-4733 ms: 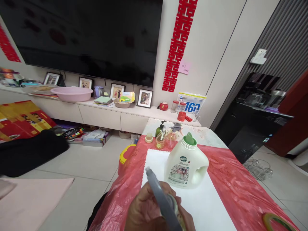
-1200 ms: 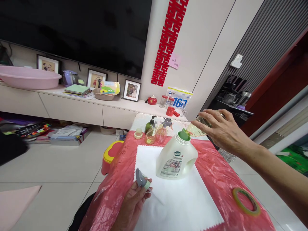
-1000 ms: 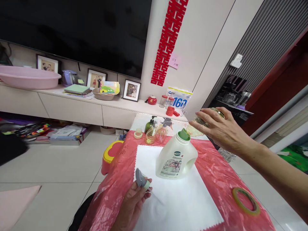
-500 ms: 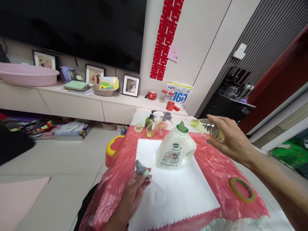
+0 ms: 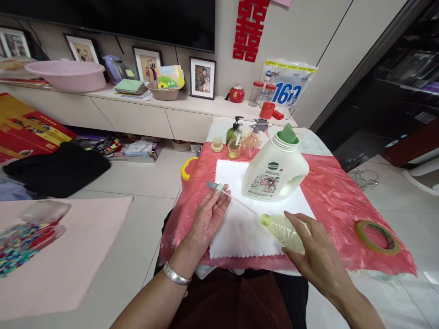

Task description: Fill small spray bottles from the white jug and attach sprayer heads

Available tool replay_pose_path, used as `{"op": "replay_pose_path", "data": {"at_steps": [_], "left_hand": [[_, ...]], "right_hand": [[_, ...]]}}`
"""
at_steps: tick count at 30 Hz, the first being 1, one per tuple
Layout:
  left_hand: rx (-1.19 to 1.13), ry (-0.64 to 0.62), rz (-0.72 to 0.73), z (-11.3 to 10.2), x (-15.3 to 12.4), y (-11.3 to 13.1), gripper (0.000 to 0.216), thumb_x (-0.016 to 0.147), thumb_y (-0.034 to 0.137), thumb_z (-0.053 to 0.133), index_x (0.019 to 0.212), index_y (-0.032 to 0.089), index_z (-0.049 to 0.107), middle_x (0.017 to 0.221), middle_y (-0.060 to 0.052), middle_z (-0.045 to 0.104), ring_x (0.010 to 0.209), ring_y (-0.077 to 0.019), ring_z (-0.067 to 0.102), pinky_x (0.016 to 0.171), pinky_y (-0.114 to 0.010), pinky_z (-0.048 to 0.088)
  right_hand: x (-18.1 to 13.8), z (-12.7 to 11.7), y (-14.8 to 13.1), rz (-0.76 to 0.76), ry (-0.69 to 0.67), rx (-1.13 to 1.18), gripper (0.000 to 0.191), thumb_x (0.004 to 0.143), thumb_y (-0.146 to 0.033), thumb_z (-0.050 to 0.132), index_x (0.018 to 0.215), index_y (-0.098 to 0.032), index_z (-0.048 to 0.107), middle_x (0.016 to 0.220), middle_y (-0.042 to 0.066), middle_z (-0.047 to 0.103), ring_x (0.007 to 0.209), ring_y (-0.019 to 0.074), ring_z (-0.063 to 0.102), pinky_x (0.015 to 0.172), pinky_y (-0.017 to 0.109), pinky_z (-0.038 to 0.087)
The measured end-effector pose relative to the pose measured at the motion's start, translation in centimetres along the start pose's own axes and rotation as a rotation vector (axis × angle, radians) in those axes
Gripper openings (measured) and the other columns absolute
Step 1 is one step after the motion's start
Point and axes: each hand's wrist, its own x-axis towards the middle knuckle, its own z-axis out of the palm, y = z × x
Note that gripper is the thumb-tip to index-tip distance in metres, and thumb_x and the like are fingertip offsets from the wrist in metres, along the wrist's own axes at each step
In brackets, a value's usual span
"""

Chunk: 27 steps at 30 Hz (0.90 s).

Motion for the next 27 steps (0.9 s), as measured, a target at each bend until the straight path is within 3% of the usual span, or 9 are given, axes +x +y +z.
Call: {"op": "replay_pose_path", "data": {"at_steps": [9, 16, 22, 27], "left_hand": [[0.056, -0.068, 0.023, -0.1, -1.2, -0.6, 0.014, 0.081, 0.013, 0.082, 0.092, 0.020, 0.077, 0.105, -0.005, 0.081, 0.088, -0.0153, 0.074, 0.084, -0.027, 0.061], [0.168, -0.219, -0.007, 0.0, -2.8, -2.0, 0.043, 0.066, 0.024, 0.095, 0.104, 0.016, 0.076, 0.110, -0.007, 0.079, 0.091, -0.0158, 0.074, 0.087, -0.026, 0.057], [0.248, -0.319, 0.022, 0.1, -3.6, -2.5, 0.043, 0.069, 0.033, 0.095, 0.104, 0.015, 0.077, 0.103, -0.008, 0.080, 0.096, -0.0196, 0.073, 0.092, -0.030, 0.051], [0.300, -0.327, 0.067, 0.3, -3.8, -2.0, 0.047, 0.065, 0.035, 0.096, 0.104, 0.018, 0.077, 0.099, -0.006, 0.079, 0.098, -0.0215, 0.071, 0.094, -0.033, 0.048]], "right_hand": [[0.3, 0.6, -2.2, 0.054, -0.013, 0.087, 0.062, 0.100, -0.041, 0.052, 0.157, -0.027, 0.033, 0.138, 0.015, 0.050, 0.123, 0.0342, 0.050, 0.090, 0.054, 0.052], [1.2, 1.3, -4.5, 0.051, 0.028, 0.257, 0.066, 0.101, -0.050, 0.055, 0.158, -0.027, 0.031, 0.143, 0.012, 0.049, 0.128, 0.0308, 0.049, 0.097, 0.051, 0.052], [1.4, 2.3, -6.0, 0.094, 0.085, 0.404, 0.070, 0.100, -0.047, 0.059, 0.160, -0.029, 0.029, 0.143, 0.012, 0.048, 0.131, 0.0308, 0.048, 0.102, 0.051, 0.052], [1.8, 3.4, -6.4, 0.121, 0.077, 0.530, 0.070, 0.099, -0.041, 0.062, 0.159, -0.029, 0.028, 0.145, 0.012, 0.045, 0.134, 0.0284, 0.048, 0.106, 0.047, 0.052]]}}
